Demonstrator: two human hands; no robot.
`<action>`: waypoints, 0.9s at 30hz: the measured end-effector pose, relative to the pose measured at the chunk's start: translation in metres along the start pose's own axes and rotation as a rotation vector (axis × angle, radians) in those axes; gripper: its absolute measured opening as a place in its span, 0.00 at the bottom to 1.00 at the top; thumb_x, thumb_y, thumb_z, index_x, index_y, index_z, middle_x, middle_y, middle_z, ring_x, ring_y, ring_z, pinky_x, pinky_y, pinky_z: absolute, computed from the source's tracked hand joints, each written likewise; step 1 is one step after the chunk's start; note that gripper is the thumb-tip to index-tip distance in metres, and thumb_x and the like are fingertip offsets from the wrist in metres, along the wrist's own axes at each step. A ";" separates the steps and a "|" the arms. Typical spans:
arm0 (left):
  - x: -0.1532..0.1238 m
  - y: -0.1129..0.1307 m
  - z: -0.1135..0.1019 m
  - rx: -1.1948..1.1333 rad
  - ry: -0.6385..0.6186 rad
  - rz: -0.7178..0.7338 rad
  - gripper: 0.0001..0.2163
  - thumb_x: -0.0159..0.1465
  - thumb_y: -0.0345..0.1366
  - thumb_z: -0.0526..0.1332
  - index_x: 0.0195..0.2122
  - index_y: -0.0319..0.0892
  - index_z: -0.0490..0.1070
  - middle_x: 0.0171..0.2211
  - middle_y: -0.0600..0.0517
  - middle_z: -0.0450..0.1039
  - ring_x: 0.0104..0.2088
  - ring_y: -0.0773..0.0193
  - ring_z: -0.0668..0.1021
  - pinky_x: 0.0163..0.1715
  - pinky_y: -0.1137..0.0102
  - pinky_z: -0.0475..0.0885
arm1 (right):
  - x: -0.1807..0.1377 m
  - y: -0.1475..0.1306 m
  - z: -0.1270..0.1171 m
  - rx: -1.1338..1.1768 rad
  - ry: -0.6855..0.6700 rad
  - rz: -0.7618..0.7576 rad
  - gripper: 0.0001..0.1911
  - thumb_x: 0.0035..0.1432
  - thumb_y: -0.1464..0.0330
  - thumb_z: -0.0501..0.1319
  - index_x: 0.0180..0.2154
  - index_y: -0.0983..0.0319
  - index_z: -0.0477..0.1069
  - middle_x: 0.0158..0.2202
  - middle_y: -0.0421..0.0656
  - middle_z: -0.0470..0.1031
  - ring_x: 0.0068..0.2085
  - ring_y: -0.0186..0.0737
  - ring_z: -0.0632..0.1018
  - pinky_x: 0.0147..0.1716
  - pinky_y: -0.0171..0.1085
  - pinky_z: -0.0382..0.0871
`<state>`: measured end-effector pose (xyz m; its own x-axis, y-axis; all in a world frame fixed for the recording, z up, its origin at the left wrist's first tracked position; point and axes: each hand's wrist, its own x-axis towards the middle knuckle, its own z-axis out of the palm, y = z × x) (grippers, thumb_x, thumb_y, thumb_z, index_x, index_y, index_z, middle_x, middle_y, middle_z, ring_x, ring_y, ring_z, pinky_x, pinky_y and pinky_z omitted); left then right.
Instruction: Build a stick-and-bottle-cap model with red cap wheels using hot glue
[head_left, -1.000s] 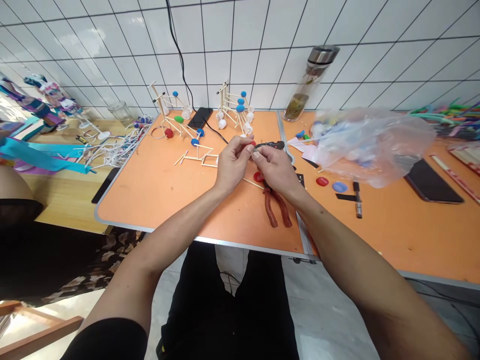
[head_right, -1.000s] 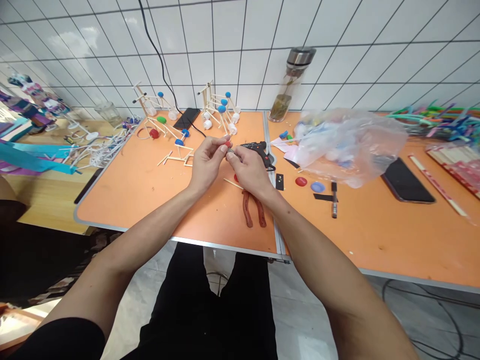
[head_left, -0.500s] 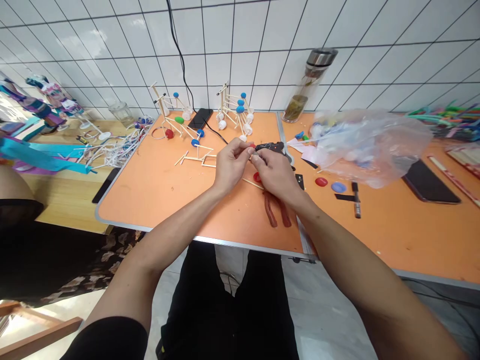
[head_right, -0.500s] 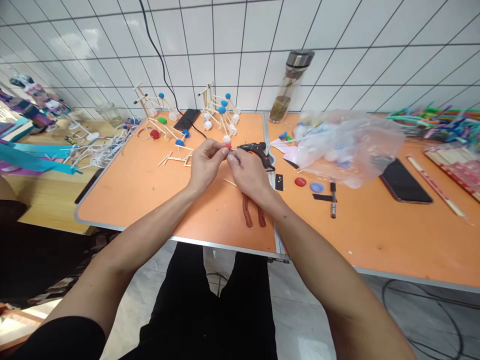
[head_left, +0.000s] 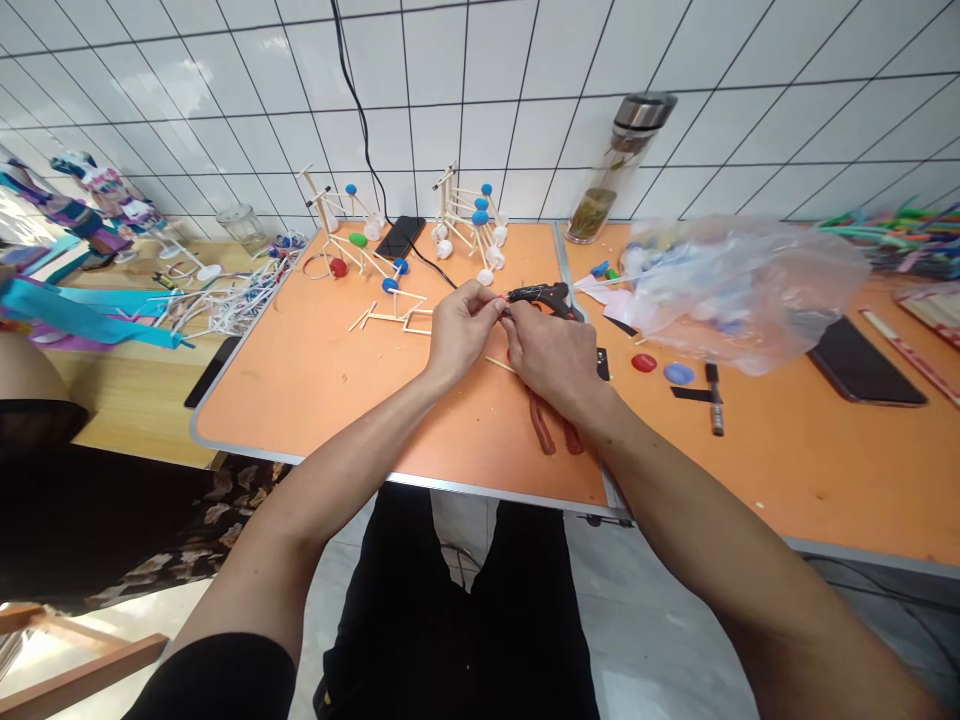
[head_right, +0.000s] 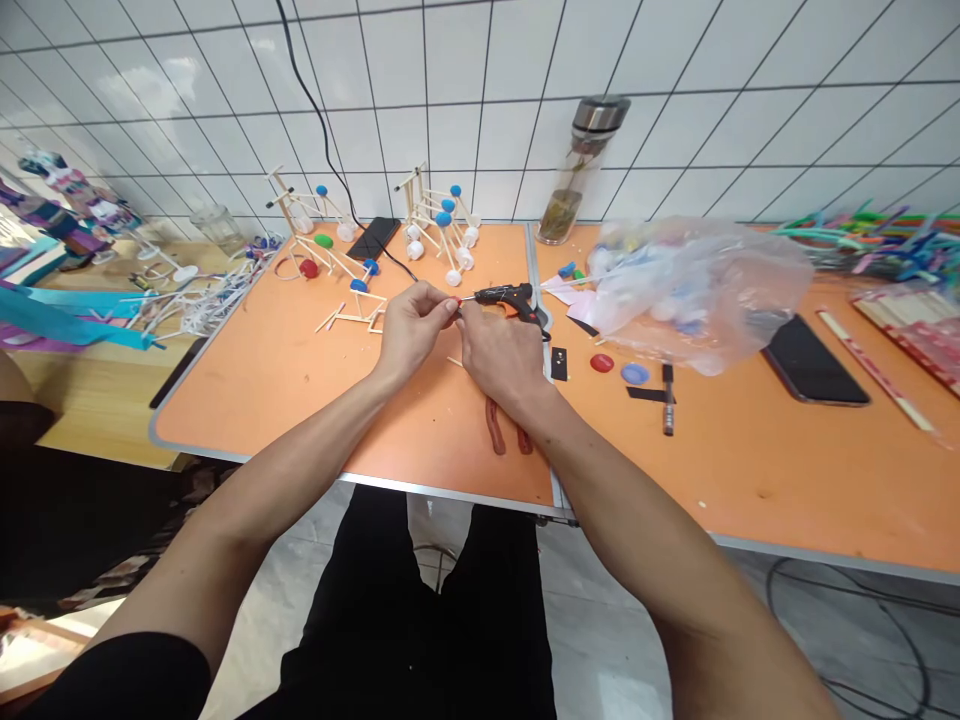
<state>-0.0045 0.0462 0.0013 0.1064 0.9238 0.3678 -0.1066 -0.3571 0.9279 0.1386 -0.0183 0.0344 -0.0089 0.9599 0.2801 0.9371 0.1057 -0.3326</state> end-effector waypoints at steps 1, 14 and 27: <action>0.000 0.000 0.000 0.012 0.004 0.005 0.12 0.68 0.39 0.76 0.32 0.42 0.77 0.28 0.55 0.81 0.31 0.68 0.80 0.35 0.72 0.73 | 0.000 0.000 0.000 -0.040 0.006 -0.005 0.18 0.79 0.61 0.52 0.53 0.62 0.77 0.43 0.57 0.84 0.40 0.56 0.80 0.39 0.43 0.60; -0.001 0.001 0.002 -0.050 -0.046 0.137 0.12 0.71 0.48 0.74 0.43 0.45 0.79 0.42 0.50 0.87 0.42 0.62 0.86 0.47 0.66 0.80 | 0.015 0.015 0.000 0.733 -0.040 -0.016 0.17 0.72 0.53 0.60 0.34 0.56 0.69 0.27 0.40 0.68 0.28 0.41 0.67 0.31 0.39 0.57; 0.002 0.003 -0.002 -0.181 -0.132 0.124 0.24 0.62 0.61 0.78 0.41 0.44 0.82 0.35 0.52 0.85 0.36 0.64 0.85 0.44 0.67 0.83 | 0.009 0.014 -0.017 0.816 -0.219 0.077 0.16 0.75 0.54 0.59 0.39 0.58 0.72 0.23 0.36 0.63 0.23 0.37 0.61 0.26 0.36 0.53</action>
<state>-0.0071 0.0468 0.0046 0.2081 0.8444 0.4936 -0.3004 -0.4251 0.8539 0.1573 -0.0122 0.0475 -0.1016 0.9918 0.0778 0.3927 0.1118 -0.9128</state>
